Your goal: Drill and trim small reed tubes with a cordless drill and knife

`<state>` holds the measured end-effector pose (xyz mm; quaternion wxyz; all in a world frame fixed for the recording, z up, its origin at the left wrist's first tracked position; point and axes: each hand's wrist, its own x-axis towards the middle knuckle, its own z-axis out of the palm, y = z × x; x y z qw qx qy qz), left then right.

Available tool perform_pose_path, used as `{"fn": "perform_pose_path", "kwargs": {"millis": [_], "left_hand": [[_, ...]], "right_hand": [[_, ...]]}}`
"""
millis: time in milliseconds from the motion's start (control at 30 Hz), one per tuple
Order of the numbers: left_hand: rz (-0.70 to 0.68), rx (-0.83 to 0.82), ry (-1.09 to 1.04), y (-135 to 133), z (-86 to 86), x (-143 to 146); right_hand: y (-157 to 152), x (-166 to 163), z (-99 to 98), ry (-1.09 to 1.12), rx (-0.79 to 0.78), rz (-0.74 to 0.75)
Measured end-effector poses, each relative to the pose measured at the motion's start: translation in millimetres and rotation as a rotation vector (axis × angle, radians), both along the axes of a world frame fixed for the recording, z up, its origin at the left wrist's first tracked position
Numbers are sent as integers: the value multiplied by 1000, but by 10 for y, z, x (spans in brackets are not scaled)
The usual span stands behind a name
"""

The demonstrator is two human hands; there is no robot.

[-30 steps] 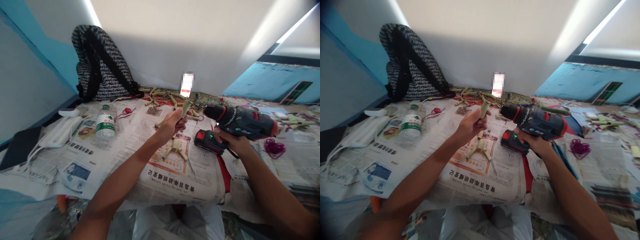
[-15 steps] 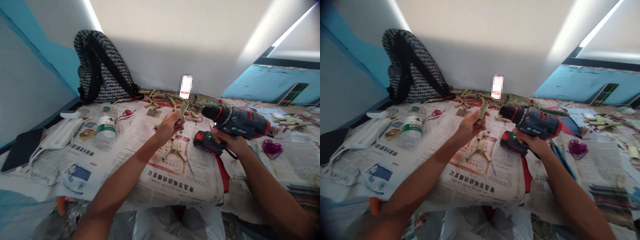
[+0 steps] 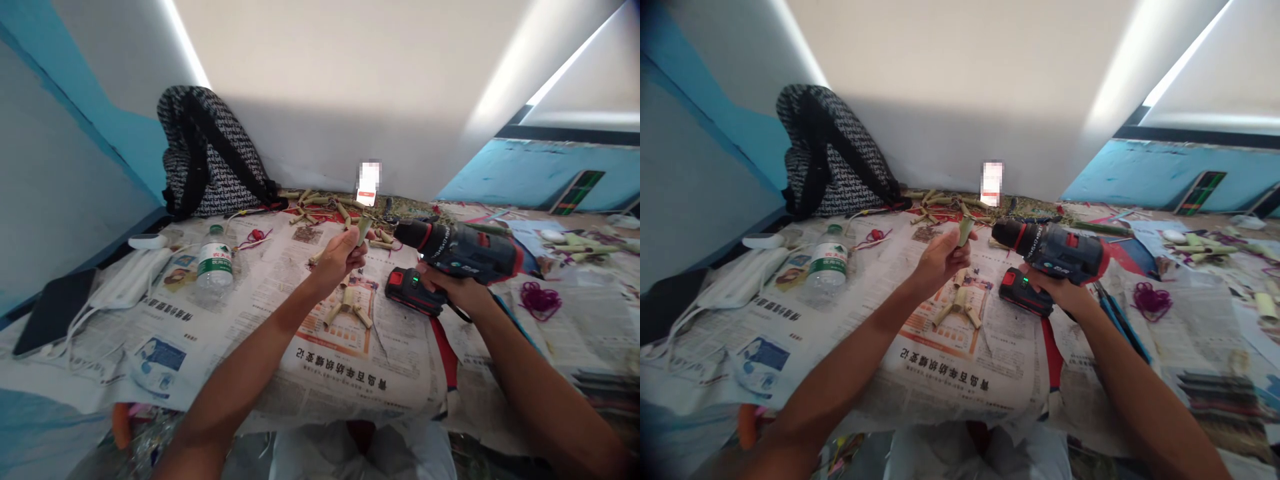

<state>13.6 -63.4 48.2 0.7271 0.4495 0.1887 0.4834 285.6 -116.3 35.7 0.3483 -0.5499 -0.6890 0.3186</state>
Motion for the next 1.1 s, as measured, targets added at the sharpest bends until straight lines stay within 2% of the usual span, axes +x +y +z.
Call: {"fn": "perform_pose_path", "kwargs": {"millis": [433, 833, 1100], "left_hand": [[-25, 2, 4, 12, -30, -15], [4, 4, 6, 23, -41, -27], [-5, 0, 2, 18, -32, -20]], "right_hand": [[-11, -22, 13, 12, -32, -23], [-32, -97, 110, -12, 29, -14], [-17, -50, 57, -26, 28, -13]]}}
